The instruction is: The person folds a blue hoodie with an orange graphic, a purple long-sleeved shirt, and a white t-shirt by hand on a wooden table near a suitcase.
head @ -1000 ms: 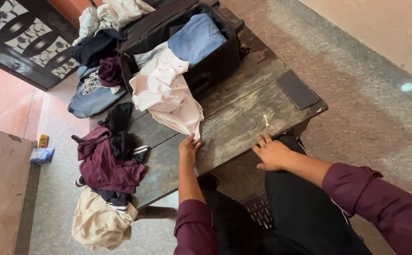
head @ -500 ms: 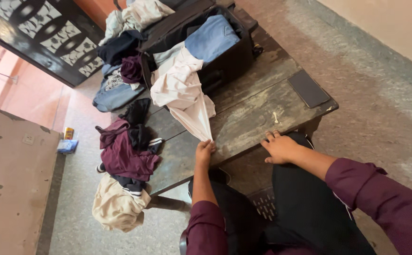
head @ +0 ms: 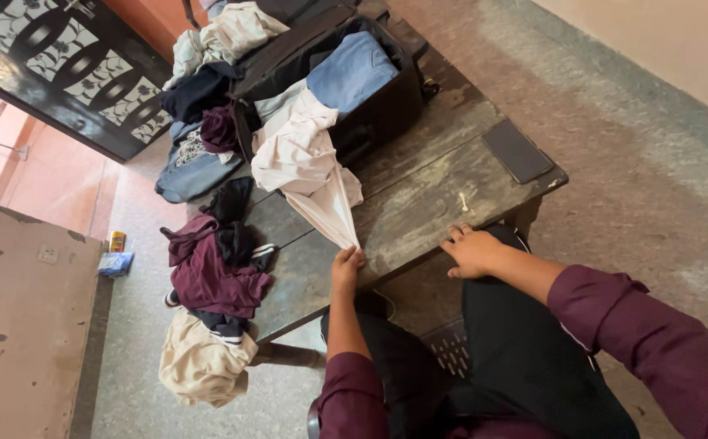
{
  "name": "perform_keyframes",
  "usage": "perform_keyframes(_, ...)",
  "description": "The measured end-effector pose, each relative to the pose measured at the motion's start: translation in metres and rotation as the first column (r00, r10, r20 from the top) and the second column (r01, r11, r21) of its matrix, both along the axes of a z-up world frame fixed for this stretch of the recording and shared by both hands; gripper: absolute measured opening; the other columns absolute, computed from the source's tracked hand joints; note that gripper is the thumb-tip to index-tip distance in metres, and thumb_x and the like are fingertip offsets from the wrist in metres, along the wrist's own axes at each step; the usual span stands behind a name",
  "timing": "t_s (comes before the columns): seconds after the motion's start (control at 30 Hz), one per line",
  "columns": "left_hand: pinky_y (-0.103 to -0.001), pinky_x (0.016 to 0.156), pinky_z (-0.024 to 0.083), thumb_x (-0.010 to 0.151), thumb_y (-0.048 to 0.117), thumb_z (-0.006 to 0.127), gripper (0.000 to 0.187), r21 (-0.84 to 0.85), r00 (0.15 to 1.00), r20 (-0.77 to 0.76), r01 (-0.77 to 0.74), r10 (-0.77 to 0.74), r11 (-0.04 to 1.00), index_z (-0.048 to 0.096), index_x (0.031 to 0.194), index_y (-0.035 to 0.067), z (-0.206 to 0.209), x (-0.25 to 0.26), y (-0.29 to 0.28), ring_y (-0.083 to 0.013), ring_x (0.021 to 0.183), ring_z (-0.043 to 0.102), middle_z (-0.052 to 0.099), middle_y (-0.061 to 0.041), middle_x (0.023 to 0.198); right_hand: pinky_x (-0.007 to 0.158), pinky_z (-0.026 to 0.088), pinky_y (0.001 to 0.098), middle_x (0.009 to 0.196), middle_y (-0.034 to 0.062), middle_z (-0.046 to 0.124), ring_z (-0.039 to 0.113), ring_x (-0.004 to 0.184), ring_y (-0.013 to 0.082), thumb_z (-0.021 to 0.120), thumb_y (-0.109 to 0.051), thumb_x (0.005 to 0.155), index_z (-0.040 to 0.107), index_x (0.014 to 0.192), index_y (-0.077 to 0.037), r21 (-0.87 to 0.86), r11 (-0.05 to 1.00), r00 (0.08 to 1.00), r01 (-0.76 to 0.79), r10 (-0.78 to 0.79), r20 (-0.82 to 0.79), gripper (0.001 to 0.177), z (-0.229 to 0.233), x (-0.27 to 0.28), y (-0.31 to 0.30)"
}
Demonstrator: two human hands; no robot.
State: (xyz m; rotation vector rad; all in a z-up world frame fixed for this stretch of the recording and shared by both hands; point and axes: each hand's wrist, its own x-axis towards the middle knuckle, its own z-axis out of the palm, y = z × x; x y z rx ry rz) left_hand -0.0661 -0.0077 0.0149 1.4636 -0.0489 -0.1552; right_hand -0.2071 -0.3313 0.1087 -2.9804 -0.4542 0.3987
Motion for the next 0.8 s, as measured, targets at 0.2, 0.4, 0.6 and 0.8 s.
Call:
perform_keyframes(0.2, -0.027, 0.08, 0.056, 0.093, 0.01, 0.067, 0.043, 0.049, 0.999, -0.011, -0.05, 0.051, 0.998, 0.061, 0.131, -0.009, -0.002, 0.003, 0.0, -0.0156, 0.088, 0.071, 0.074, -0.011, 0.106, 0.108, 0.048, 0.0489, 0.16, 0.0276, 0.028, 0.035, 0.144, 0.0504, 0.073, -0.054, 0.086, 0.043, 0.149, -0.011, -0.018, 1.0, 1.0, -0.007, 0.007, 0.011, 0.081, 0.004, 0.0, -0.001)
perform_keyframes(0.4, -0.028, 0.082, 0.054, 0.093, 0.013, 0.07, 0.042, 0.156, 0.997, 0.024, -0.072, 0.069, 0.985, 0.067, 0.129, -0.006, -0.022, 0.004, 0.009, -0.0165, 0.087, 0.068, 0.074, -0.011, 0.106, 0.108, 0.048, 0.049, 0.159, 0.0272, 0.03, 0.035, 0.145, 0.0488, 0.073, -0.053, 0.086, 0.045, 0.146, -0.011, 0.002, 1.0, 1.0, -0.01, 0.01, 0.027, 0.079, -0.001, -0.001, 0.002)
perform_keyframes(0.6, -0.03, 0.089, 0.053, 0.091, 0.017, 0.073, 0.035, 0.36, 0.988, 0.151, -0.019, -0.038, 0.933, 0.073, 0.12, -0.003, -0.033, 0.003, 0.012, -0.0162, 0.097, 0.069, 0.077, -0.009, 0.107, 0.107, 0.049, 0.0492, 0.158, 0.0289, 0.029, 0.035, 0.143, 0.0508, 0.072, -0.053, 0.087, 0.043, 0.148, -0.009, -0.037, 0.999, 1.0, -0.011, 0.011, -0.001, 0.081, 0.009, -0.003, 0.006)
perform_keyframes(0.8, -0.029, 0.093, 0.051, 0.092, 0.019, 0.072, 0.031, 0.418, 0.975, 0.093, 0.144, -0.2, 0.897, 0.075, 0.116, -0.001, -0.038, -0.015, 0.03, -0.0153, 0.101, 0.069, 0.078, -0.008, 0.108, 0.108, 0.048, 0.0486, 0.158, 0.0285, 0.032, 0.035, 0.145, 0.0499, 0.072, -0.053, 0.086, 0.046, 0.146, -0.009, -0.022, 1.0, 1.0, -0.002, 0.003, 0.021, 0.078, 0.01, -0.005, 0.005)
